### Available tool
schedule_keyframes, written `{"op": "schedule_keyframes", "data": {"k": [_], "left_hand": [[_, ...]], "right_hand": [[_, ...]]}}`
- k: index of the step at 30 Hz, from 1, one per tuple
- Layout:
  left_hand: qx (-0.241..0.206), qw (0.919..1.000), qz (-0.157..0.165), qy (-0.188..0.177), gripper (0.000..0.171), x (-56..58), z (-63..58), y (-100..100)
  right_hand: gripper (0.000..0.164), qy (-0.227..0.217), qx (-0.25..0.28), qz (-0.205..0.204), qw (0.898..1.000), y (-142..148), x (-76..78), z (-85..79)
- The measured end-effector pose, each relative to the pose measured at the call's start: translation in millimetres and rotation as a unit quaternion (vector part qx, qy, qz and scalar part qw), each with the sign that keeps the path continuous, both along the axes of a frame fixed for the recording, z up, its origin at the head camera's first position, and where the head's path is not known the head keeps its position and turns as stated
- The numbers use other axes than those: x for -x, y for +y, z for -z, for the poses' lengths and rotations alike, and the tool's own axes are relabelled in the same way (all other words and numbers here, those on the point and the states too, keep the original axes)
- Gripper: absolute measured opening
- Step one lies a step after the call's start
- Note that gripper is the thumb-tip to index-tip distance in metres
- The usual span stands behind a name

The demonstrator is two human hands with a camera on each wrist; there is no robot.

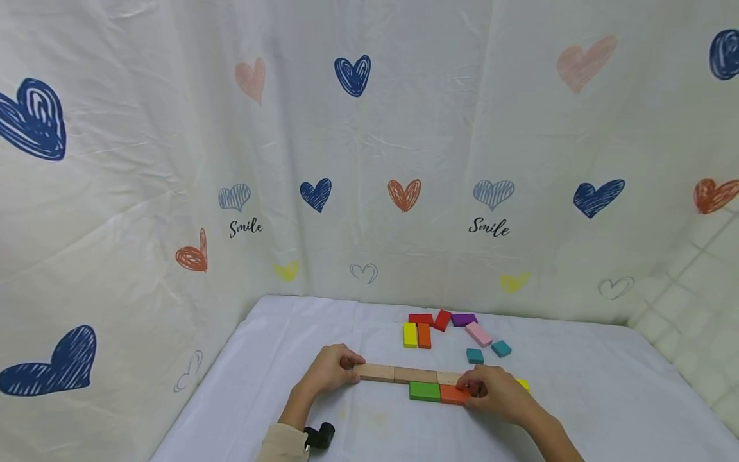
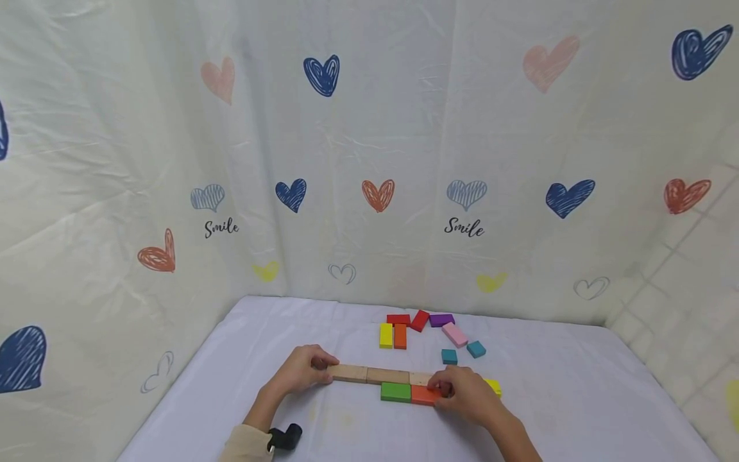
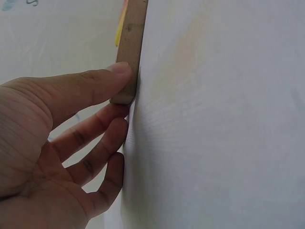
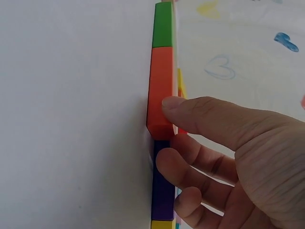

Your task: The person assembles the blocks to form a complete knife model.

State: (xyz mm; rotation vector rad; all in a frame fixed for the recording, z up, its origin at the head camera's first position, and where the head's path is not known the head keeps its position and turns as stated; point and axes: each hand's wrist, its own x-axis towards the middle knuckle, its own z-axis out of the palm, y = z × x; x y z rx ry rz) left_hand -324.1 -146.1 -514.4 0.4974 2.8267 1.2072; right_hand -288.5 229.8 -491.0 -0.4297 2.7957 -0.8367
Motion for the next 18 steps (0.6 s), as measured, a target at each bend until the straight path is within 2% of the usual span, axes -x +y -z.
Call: {"op": "schedule_keyframes", "data": {"k": [18], "left_hand": [[0.005, 1.0000, 0.001, 0.004, 0.028, 0.1, -0.1, 0.5]], "right_hand": [[0.029, 0.006, 0.022, -0.039, 0.999, 6.7, 0.5, 3.9]]}}
